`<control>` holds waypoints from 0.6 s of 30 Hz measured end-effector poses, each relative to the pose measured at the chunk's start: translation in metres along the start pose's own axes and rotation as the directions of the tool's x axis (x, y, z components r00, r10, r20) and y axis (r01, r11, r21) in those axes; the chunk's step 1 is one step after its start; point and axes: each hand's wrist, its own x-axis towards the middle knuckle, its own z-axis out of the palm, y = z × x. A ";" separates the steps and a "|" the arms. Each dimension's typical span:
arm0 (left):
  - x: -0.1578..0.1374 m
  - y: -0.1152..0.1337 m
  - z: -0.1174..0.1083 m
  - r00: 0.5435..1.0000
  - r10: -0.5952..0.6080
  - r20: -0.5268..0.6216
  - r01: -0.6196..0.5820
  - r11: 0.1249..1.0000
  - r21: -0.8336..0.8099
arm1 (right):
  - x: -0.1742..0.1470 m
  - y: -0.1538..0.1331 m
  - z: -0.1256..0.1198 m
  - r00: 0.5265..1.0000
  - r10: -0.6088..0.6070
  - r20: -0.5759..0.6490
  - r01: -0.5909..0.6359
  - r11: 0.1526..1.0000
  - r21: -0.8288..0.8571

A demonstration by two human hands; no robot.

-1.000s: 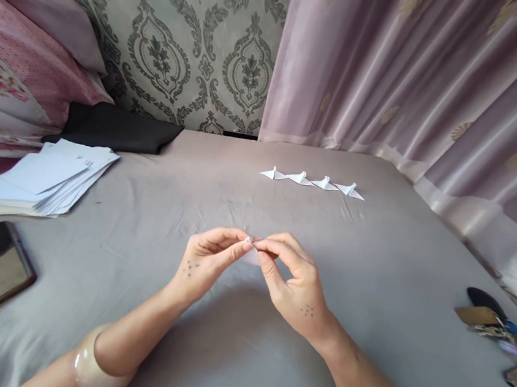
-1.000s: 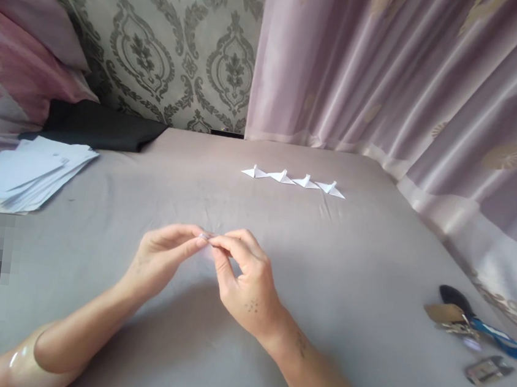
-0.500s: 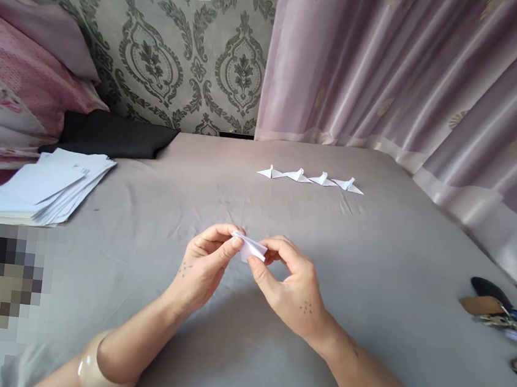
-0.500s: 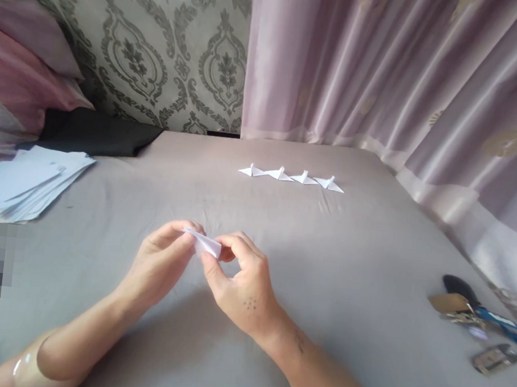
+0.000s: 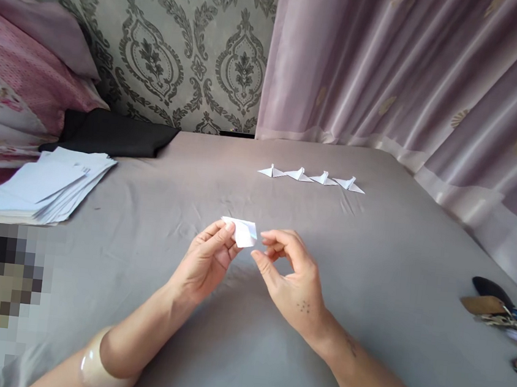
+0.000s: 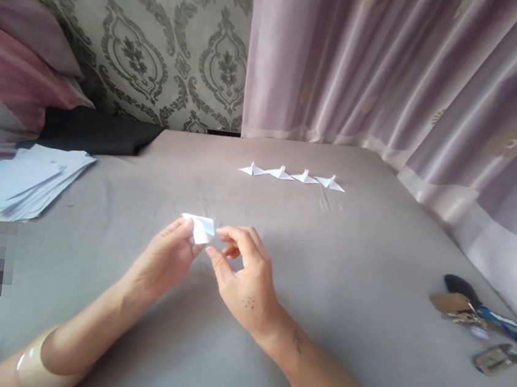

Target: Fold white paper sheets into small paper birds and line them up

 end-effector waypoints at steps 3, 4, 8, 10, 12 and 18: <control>-0.002 -0.004 0.000 1.000 0.002 -0.021 -0.001 1.000 0.007 | 0.002 -0.001 0.000 0.982 0.174 0.078 -0.181 0.979 0.090; -0.003 -0.005 0.000 1.000 0.015 -0.025 -0.015 1.000 0.018 | 0.003 -0.001 0.000 0.970 0.216 0.110 -0.228 0.967 0.117; -0.008 -0.009 0.002 0.995 0.097 -0.003 -0.095 0.980 0.176 | 0.006 -0.006 -0.003 0.962 0.254 0.101 -0.268 0.947 0.176; -0.010 -0.011 0.002 0.989 0.144 0.021 -0.144 0.948 0.284 | 0.008 -0.007 -0.005 0.970 0.235 0.059 -0.242 0.957 0.161; -0.011 -0.011 0.001 0.975 0.214 0.057 -0.220 0.902 0.371 | 0.008 -0.008 -0.007 0.983 0.184 0.027 -0.186 0.977 0.102; -0.009 -0.004 -0.005 0.831 0.454 0.320 -0.552 0.614 0.564 | 0.007 -0.006 -0.014 0.998 -0.031 0.053 0.040 0.981 -0.192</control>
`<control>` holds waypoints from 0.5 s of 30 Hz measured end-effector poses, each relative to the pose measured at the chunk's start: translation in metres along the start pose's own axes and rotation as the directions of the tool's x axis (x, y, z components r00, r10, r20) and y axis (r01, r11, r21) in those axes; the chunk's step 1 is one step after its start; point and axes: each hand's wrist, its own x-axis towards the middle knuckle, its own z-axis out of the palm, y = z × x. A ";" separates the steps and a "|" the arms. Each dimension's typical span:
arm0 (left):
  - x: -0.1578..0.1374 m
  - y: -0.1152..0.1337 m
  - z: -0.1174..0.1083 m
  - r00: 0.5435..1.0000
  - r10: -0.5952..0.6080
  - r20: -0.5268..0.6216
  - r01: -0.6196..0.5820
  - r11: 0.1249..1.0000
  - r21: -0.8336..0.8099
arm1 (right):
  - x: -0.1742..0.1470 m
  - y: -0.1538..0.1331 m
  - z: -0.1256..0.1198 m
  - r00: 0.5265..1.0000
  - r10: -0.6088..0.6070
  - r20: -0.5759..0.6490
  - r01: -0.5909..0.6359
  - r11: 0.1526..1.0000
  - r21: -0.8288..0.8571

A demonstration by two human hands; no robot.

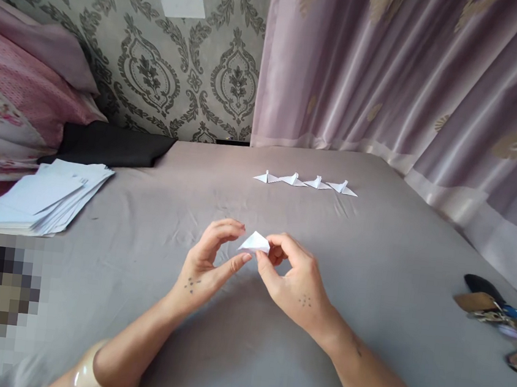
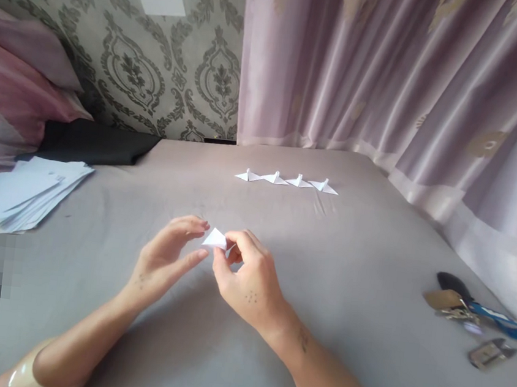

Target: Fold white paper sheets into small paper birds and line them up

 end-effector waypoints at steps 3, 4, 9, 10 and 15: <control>0.001 0.005 -0.002 0.996 0.021 0.091 -0.032 0.992 0.125 | -0.001 0.001 -0.004 0.996 -0.063 0.060 0.069 0.993 -0.093; 0.002 0.006 -0.002 0.995 0.017 0.101 -0.031 0.990 0.138 | -0.001 0.001 -0.005 0.994 -0.076 0.083 0.085 0.990 -0.115; 0.001 0.006 -0.001 0.996 0.032 0.081 -0.041 0.993 0.110 | 0.000 0.001 -0.002 0.988 -0.147 0.044 0.152 0.979 -0.136; 0.000 0.005 0.000 0.998 0.023 0.059 -0.029 0.995 0.094 | 0.000 0.001 -0.001 0.986 -0.165 -0.002 0.163 0.979 -0.125; -0.005 0.003 0.004 0.996 -0.083 -0.023 0.083 0.997 -0.009 | -0.001 0.001 0.004 0.955 -0.251 -0.157 0.233 0.964 -0.125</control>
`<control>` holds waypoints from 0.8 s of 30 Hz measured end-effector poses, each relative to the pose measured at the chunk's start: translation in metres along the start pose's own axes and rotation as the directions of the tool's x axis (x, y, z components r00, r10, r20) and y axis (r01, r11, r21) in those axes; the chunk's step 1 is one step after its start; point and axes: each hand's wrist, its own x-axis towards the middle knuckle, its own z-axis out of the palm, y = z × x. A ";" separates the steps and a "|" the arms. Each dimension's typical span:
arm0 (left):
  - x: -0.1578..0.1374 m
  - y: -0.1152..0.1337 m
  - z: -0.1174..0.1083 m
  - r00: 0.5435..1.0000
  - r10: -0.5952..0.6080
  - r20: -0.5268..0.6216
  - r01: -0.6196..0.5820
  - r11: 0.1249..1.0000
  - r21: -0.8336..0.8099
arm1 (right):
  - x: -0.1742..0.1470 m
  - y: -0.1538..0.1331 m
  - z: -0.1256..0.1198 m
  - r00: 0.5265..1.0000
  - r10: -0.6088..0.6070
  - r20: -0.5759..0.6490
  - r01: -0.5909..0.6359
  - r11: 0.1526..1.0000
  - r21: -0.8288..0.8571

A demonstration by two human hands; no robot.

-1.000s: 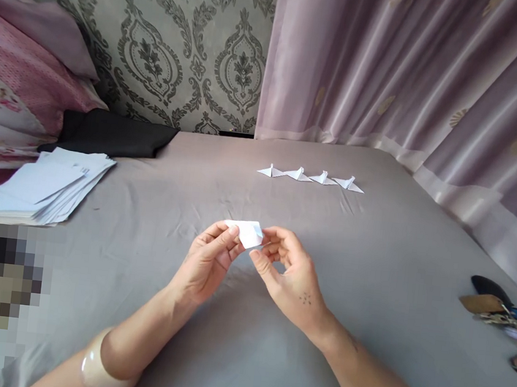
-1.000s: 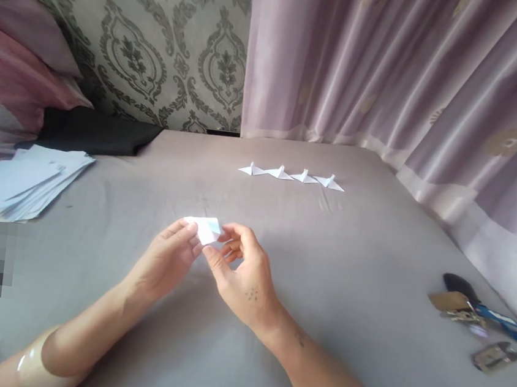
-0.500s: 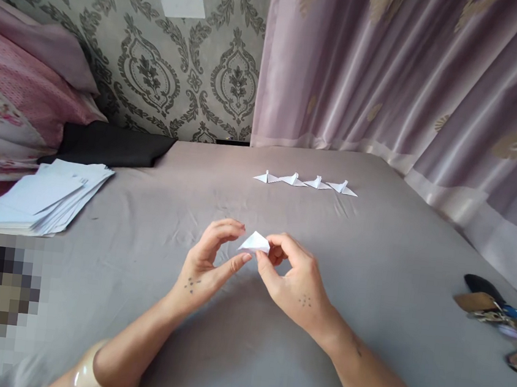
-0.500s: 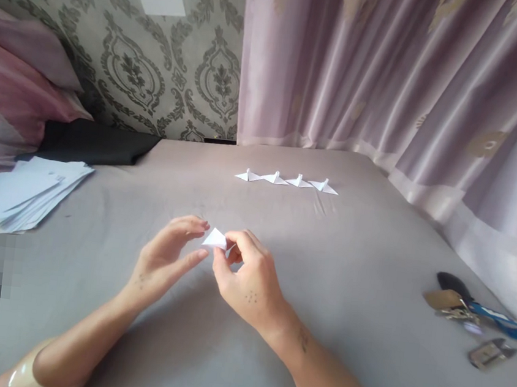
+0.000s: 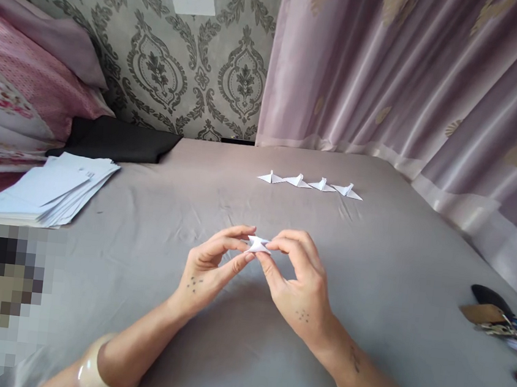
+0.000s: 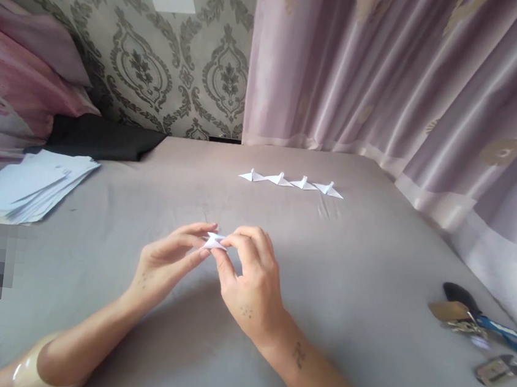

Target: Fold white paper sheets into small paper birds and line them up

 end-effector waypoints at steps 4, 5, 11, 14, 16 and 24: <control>-0.001 -0.002 0.001 0.999 0.049 0.005 -0.049 0.999 -0.006 | 0.001 0.000 -0.001 1.000 -0.001 -0.002 0.002 1.000 0.017; -0.001 -0.003 0.001 0.998 0.069 0.007 -0.069 0.998 -0.003 | 0.001 0.000 -0.001 1.000 -0.002 0.000 0.002 1.000 0.026; 0.000 -0.002 0.000 0.991 0.131 -0.024 -0.130 0.991 0.031 | 0.000 0.003 0.001 0.998 0.011 0.063 -0.016 0.996 0.082; 0.000 -0.003 0.001 0.990 0.139 -0.024 -0.138 0.989 0.047 | 0.000 0.003 0.002 0.999 0.025 0.037 -0.028 0.996 0.083; -0.001 -0.004 0.002 0.989 0.148 -0.029 -0.146 0.988 0.051 | 0.000 0.002 0.002 0.999 0.027 0.032 -0.029 0.997 0.075; -0.001 -0.007 0.004 0.978 0.201 -0.054 -0.197 0.979 0.058 | -0.003 0.000 0.007 0.999 -0.022 -0.029 0.023 0.999 0.042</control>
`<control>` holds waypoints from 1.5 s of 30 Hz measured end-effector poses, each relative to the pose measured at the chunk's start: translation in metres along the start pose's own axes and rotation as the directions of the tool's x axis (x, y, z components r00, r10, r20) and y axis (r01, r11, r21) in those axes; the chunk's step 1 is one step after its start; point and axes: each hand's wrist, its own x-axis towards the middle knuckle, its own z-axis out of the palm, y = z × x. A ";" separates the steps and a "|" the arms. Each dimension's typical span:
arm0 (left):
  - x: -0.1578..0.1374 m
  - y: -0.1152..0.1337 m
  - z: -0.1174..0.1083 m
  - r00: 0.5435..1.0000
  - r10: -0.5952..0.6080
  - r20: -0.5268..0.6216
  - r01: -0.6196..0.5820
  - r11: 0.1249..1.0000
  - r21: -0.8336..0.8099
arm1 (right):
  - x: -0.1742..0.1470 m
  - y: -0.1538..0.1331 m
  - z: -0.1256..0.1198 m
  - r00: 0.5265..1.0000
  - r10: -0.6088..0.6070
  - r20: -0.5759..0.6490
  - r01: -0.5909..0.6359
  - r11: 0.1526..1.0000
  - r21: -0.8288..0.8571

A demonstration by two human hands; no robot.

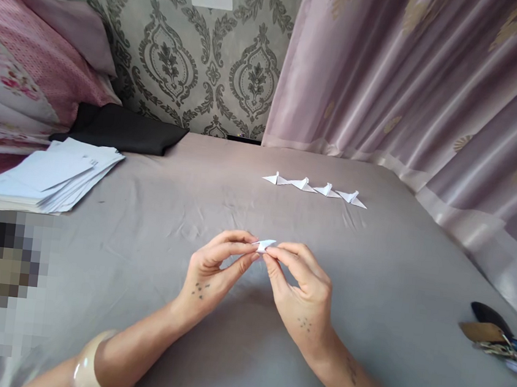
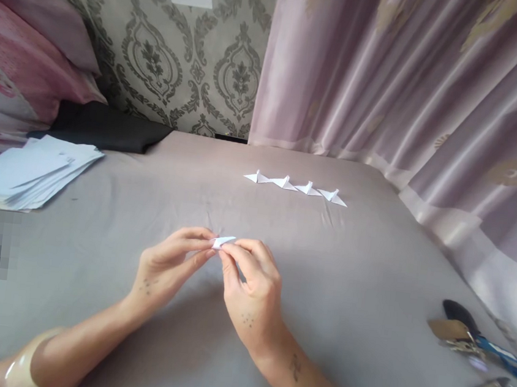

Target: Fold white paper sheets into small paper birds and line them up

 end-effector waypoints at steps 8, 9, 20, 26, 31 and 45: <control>0.000 0.002 0.000 0.999 0.036 0.004 -0.036 0.997 0.072 | 0.000 -0.001 0.000 1.000 -0.012 -0.008 0.011 0.999 -0.033; -0.001 0.001 0.000 0.999 0.040 0.008 -0.040 0.996 0.084 | 0.000 -0.002 0.000 1.000 -0.010 -0.004 0.010 0.999 -0.035; -0.002 0.004 0.000 0.995 0.096 0.030 -0.100 0.975 0.201 | 0.002 -0.005 -0.004 0.998 0.029 0.060 -0.026 0.999 -0.045; 0.000 0.008 -0.002 0.983 0.176 0.047 -0.182 0.957 0.225 | 0.001 -0.008 -0.003 0.998 0.043 0.055 -0.044 0.999 0.014; -0.004 0.008 -0.003 0.985 0.171 0.029 -0.173 0.947 0.270 | 0.000 -0.009 -0.001 0.998 0.054 0.037 -0.056 0.998 0.036; -0.006 0.007 0.001 0.997 0.076 0.009 -0.077 0.979 0.191 | 0.001 -0.009 0.000 0.991 0.110 0.075 -0.119 0.986 0.117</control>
